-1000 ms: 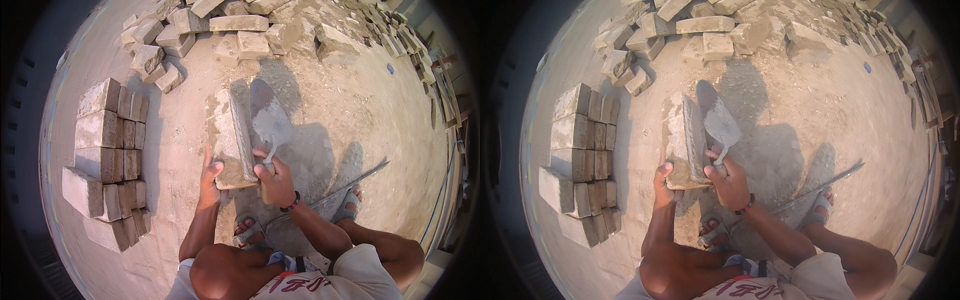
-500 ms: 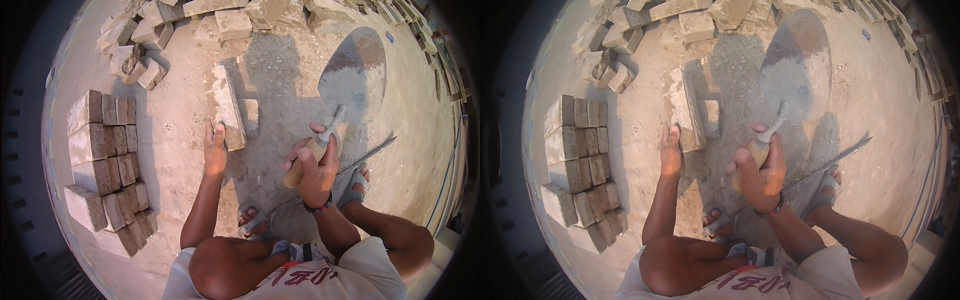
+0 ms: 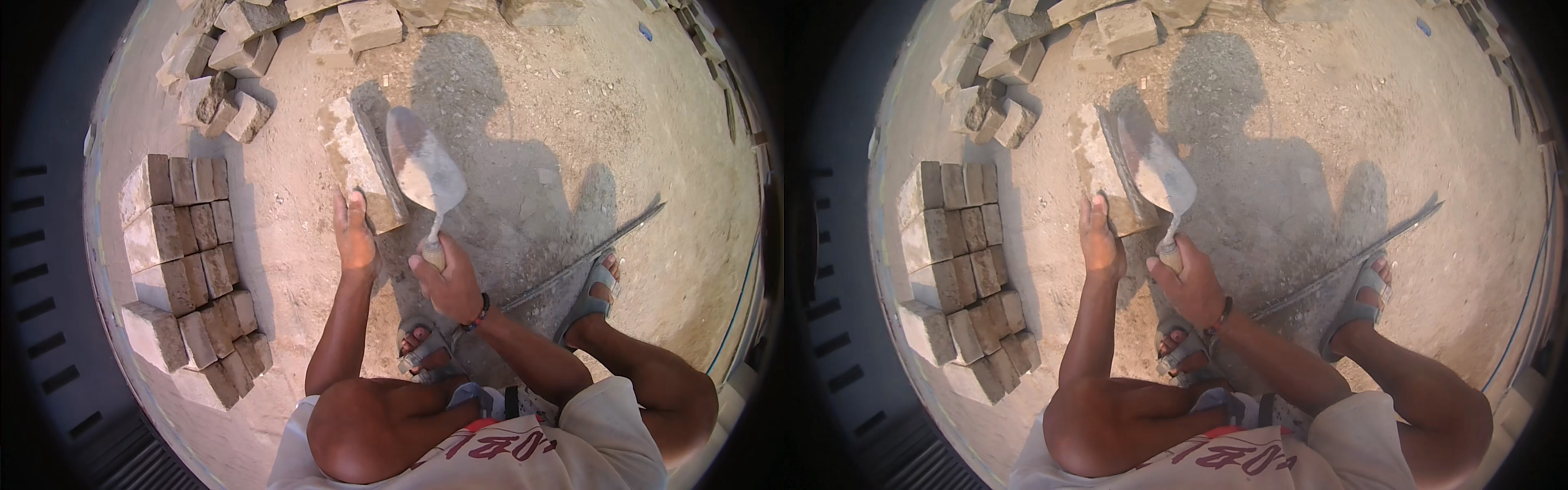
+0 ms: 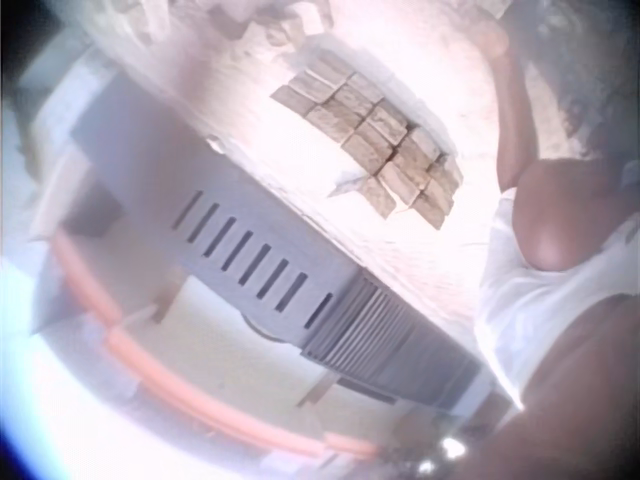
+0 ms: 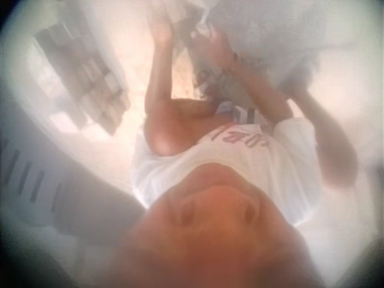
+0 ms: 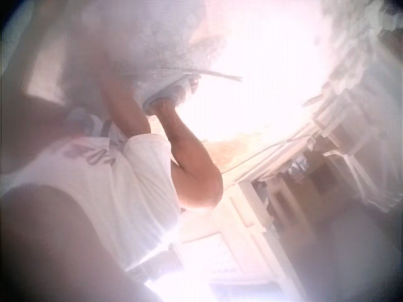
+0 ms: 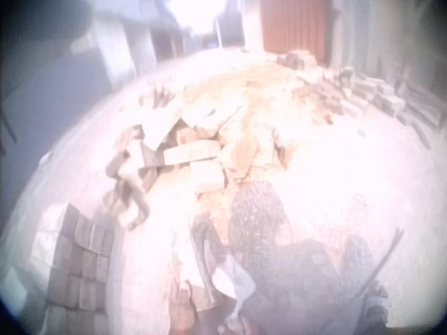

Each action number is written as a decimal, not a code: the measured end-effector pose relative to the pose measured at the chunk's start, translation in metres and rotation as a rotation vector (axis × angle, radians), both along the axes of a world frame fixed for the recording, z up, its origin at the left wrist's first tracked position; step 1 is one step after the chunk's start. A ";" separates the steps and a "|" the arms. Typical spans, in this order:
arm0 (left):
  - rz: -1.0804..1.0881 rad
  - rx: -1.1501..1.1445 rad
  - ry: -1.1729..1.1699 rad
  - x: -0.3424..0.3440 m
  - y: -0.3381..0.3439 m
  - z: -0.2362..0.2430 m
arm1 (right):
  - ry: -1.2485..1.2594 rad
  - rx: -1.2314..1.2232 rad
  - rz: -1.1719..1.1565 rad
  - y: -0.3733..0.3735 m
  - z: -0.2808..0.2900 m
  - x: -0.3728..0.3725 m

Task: The person repeatedly picks up rectangular stone blocks and uses a chisel to chip away edges and surfaces. After chiseling each block, the person places it on a growing stack to the left. The process continues with multiple blocks in a repetitive sequence.

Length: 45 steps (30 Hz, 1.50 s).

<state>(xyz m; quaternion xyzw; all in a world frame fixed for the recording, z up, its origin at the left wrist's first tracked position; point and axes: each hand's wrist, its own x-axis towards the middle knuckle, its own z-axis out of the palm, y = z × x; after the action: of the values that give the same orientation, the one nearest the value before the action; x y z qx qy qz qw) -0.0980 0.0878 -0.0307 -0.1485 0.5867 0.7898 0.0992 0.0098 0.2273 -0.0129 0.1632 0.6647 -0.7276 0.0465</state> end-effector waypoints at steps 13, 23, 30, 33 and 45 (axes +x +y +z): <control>-0.013 -0.141 -0.011 0.002 -0.010 -0.010 | -0.247 -0.098 0.140 0.027 0.006 -0.027; 0.023 -0.114 0.003 0.005 -0.006 -0.006 | -0.175 -0.015 0.103 0.026 0.017 -0.011; -0.045 -0.055 0.081 -0.002 -0.007 -0.011 | 0.021 0.310 0.105 0.002 -0.050 0.016; 0.002 -0.089 0.034 0.004 -0.009 -0.002 | -0.010 0.112 0.023 0.029 -0.003 -0.006; 0.032 -0.178 0.060 -0.002 -0.014 -0.022 | 0.205 -0.059 -0.205 0.021 0.036 -0.025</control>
<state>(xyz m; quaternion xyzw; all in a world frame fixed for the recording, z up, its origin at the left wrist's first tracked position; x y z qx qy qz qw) -0.1000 0.0737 -0.0522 -0.1422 0.6547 0.7403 0.0553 -0.0155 0.2486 0.0236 0.1535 0.6242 -0.7606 -0.0915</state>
